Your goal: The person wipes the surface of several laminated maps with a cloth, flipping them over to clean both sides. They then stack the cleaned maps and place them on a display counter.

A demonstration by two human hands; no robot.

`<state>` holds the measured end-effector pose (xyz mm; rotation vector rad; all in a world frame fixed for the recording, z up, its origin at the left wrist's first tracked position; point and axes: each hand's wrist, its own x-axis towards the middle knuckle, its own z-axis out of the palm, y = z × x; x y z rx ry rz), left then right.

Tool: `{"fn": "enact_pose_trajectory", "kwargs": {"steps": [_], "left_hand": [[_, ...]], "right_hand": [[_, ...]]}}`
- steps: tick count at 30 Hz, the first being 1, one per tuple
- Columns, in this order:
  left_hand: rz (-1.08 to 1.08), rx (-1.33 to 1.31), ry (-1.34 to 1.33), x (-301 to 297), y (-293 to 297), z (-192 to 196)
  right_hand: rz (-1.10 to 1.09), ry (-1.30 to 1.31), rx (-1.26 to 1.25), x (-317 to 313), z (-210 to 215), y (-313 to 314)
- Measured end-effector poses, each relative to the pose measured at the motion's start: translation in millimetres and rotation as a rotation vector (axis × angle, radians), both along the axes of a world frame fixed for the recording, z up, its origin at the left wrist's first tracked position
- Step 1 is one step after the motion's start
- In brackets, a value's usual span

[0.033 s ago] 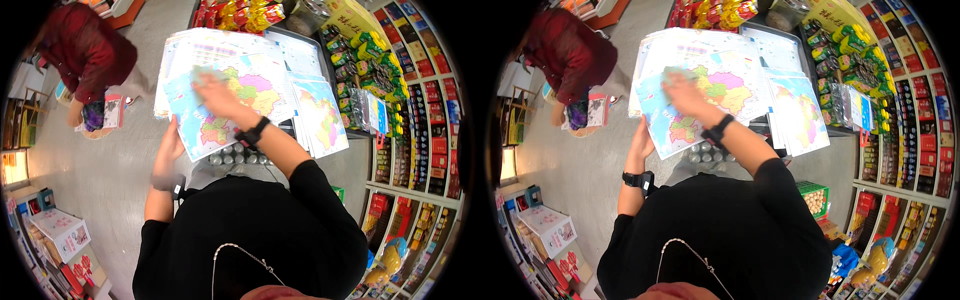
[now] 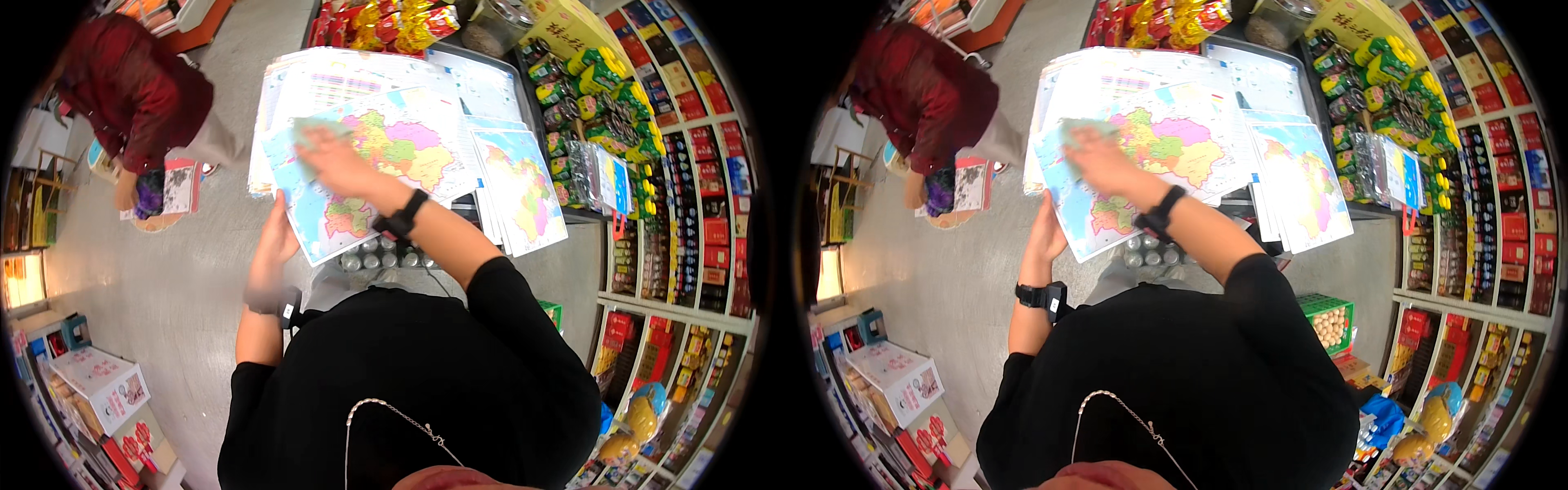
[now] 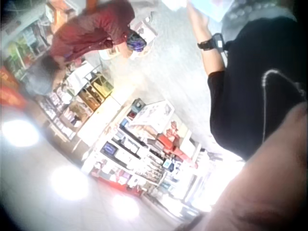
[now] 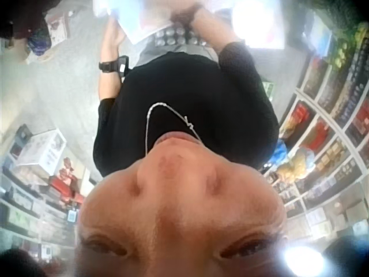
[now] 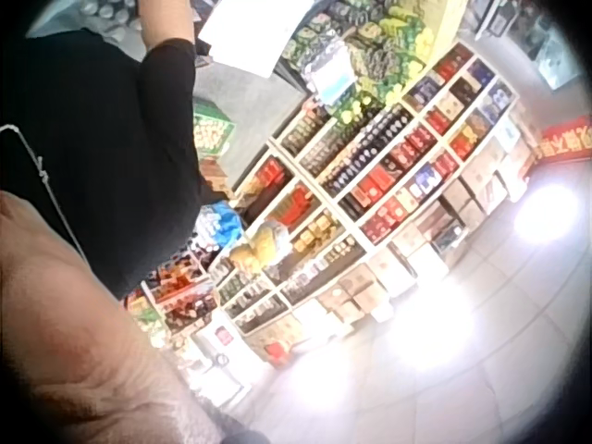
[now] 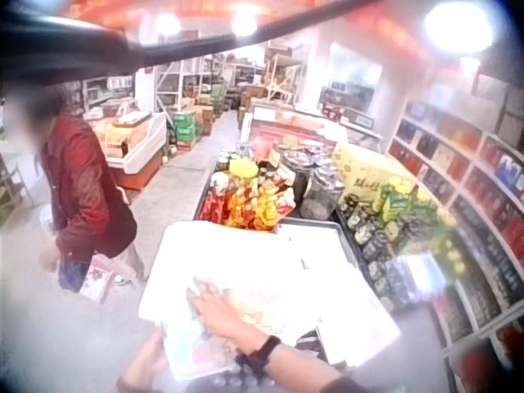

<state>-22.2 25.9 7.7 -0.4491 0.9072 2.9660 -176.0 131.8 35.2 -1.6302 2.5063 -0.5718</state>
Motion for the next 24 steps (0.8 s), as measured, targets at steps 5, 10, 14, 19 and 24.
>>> {"fn": "enact_pose_trajectory", "kwargs": {"steps": [5, 10, 14, 19, 24], "left_hand": [[0.012, 0.049, -0.018, 2.7, -7.5, -10.4], [-0.007, -0.004, -0.066, 2.8, -7.6, -9.0], [0.046, 0.022, -0.092, 3.2, -6.3, -12.7], [0.063, 0.006, -0.144, 2.1, -2.1, -16.1], [0.06, -0.103, -0.141, 6.8, -5.0, -19.6]], "right_hand": [[0.18, -0.092, 0.021, -1.3, 10.0, -10.1], [-0.186, 0.123, 0.014, -114.5, -32.8, 49.1], [-0.662, 0.058, 0.023, -144.8, -40.1, 97.9], [-0.246, 0.11, -0.06, -58.3, -38.0, 53.7], [0.239, 0.048, -0.129, 40.4, 0.7, 68.6]]}}
